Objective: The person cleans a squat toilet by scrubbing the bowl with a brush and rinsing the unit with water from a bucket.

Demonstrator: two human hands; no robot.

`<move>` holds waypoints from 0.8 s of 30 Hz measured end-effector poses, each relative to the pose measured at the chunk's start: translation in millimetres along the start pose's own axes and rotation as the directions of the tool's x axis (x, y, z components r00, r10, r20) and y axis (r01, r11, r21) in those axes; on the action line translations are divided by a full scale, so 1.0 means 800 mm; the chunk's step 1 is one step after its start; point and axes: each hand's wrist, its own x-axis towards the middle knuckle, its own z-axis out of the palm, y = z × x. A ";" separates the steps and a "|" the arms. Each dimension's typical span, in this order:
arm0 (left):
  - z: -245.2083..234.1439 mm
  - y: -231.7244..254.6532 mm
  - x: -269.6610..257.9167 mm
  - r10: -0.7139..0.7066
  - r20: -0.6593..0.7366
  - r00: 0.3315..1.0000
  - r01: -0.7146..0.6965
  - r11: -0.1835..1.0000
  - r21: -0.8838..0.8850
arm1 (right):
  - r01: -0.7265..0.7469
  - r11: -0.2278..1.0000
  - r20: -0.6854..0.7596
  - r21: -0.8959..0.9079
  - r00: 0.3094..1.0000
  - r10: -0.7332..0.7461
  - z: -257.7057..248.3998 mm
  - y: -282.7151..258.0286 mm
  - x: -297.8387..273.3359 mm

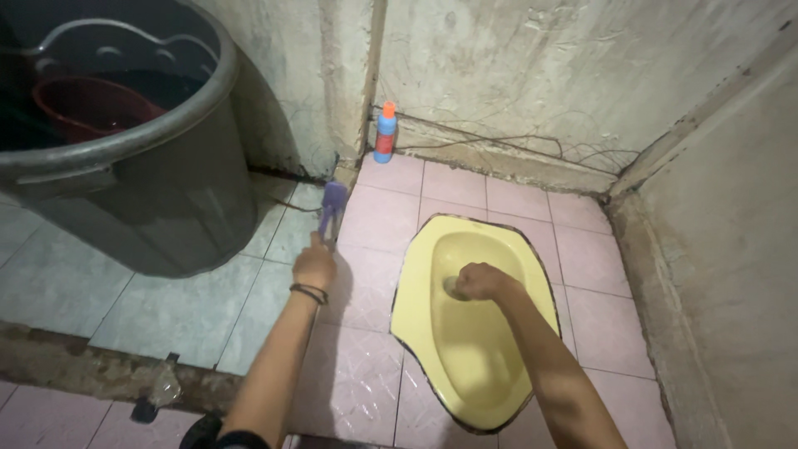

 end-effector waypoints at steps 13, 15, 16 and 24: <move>-0.067 -0.026 -0.260 -0.186 0.144 0.972 0.190 0.982 -0.013 | 0.005 0.999 0.013 0.051 1.000 -0.006 -0.010 -0.002 -0.018; -0.056 -0.031 -0.227 -0.073 0.050 0.996 0.077 0.994 -0.074 | -0.012 1.000 0.010 0.003 1.000 0.012 -0.016 -0.001 -0.024; -0.050 -0.033 -0.204 -0.027 0.012 1.000 0.028 0.995 -0.094 | -0.013 1.000 0.009 0.002 1.000 0.013 -0.018 0.002 -0.028; -0.026 -0.038 -0.090 -0.045 -0.001 0.999 0.045 0.999 -0.001 | 0.070 0.997 -0.116 0.032 0.991 -0.066 0.003 0.047 0.013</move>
